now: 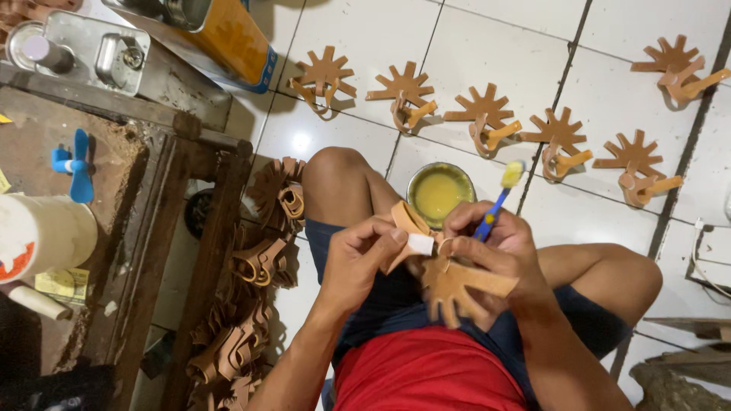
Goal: The person sits on the workshop floor and applies a yellow liquid, likely glue, from a bowl onto leather shoe upper components using a toothbrush. They coat each piece, place it in a row on the tiled floor, and pick up the next piece to repeat the process.
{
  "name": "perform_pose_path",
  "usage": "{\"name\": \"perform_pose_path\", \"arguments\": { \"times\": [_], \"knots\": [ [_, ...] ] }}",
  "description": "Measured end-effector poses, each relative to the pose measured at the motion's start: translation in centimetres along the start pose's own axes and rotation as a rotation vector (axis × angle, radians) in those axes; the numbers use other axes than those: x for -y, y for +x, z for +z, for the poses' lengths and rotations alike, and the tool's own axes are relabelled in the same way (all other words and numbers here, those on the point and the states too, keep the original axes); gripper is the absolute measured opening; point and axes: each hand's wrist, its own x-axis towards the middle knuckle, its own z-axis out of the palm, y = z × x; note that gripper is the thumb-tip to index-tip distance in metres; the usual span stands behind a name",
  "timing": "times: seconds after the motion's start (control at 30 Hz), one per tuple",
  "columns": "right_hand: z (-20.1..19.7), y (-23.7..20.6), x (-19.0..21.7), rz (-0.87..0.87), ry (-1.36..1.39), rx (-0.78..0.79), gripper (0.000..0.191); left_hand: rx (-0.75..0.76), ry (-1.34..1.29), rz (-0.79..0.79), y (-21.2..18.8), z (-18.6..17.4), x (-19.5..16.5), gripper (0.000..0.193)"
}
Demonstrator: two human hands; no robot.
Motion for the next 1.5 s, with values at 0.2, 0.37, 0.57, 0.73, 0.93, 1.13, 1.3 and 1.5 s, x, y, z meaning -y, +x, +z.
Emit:
{"name": "perform_pose_path", "arguments": {
  "times": [0.2,0.37,0.57,0.73,0.93,1.13,1.3,1.5],
  "knots": [
    [-1.0,-0.3,0.4,0.003,-0.002,-0.012,0.022,-0.115,0.115,0.011,0.1,1.2,-0.7,0.015],
    [-0.8,0.0,0.6,-0.093,0.128,0.030,0.043,-0.169,0.065,0.067,-0.4,2.1,-0.8,0.012],
    [-1.3,0.0,0.2,-0.063,0.012,-0.021,0.070,-0.235,0.113,0.229,-0.2,2.9,-0.9,0.010],
    [-2.2,0.0,-0.9,0.201,-0.156,-0.215,0.047,-0.229,0.200,0.247,-0.1,3.4,-0.8,0.010],
    [-2.5,0.2,-1.0,0.119,0.022,-0.109,0.025,-0.261,0.153,0.242,0.1,3.6,-0.5,0.010],
    [-2.0,-0.3,-0.5,-0.140,-0.071,0.044,0.026,-0.257,0.134,0.227,0.4,3.7,-0.2,0.011],
    [-0.8,-0.3,-0.2,-0.374,-0.377,-0.064,0.021,-0.231,0.109,0.236,0.4,3.9,-0.2,0.012],
    [0.5,-0.6,1.1,-0.412,-0.645,-0.073,0.027,-0.223,0.087,0.211,0.2,4.0,-0.2,0.011]
  ]
}}
